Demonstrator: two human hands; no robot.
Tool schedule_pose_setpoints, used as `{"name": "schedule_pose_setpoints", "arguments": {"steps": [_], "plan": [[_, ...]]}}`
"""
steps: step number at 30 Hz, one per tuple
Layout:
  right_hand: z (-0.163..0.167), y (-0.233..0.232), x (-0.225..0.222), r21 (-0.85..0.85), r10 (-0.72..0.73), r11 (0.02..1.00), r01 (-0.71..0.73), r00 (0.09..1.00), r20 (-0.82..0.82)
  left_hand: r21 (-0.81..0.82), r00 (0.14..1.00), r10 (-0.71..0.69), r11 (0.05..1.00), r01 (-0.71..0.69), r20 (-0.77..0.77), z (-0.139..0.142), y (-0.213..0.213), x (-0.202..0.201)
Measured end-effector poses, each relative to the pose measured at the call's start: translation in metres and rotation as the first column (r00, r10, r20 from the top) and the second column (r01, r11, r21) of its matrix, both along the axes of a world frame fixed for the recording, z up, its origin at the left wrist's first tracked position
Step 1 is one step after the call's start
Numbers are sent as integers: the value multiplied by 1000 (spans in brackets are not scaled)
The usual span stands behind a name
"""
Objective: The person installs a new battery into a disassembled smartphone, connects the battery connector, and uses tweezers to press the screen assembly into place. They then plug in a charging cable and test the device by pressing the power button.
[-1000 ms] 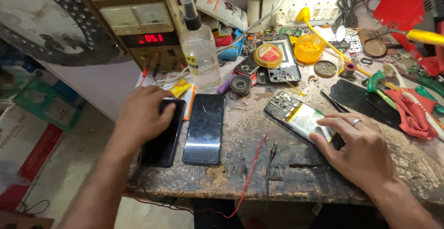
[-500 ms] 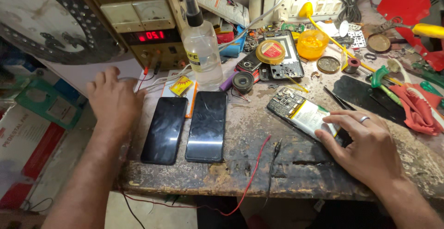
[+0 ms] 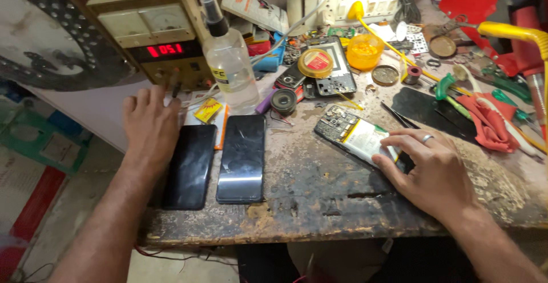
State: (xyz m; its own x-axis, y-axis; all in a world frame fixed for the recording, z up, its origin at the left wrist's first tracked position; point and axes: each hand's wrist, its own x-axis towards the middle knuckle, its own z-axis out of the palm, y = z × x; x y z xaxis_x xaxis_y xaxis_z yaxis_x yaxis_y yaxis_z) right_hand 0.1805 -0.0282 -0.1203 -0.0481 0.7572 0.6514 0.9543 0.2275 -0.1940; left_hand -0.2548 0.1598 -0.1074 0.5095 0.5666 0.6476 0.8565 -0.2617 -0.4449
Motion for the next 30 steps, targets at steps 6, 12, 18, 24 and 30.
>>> {"name": "schedule_pose_setpoints", "arguments": {"steps": [6, 12, 18, 24, 30], "plan": [[6, -4, 8, -131, -60, 990, 49, 995, -82, -102, 998, 32, 994, -26, 56, 3, -3, 7], [7, -3, 9, -55, -25, 998, 21, 998, -64, -68, 953, -99, 990, 123, 287, 19, -20, 15], [8, -2, 4, 67, 8, 998, -2, 996, -89, -323, 882, 67, 941, 99, 466, 19, -47, 23], [19, -17, -50, -66, 120, 986, -150, 936, -332, 49, -88, 23, 684, 728, 996, 49, 0, 17], [37, -13, -122, -189, 482, 766, -615, 742, -466, 395, -545, 166, 523, 755, 822, 142, 23, 30]]}}
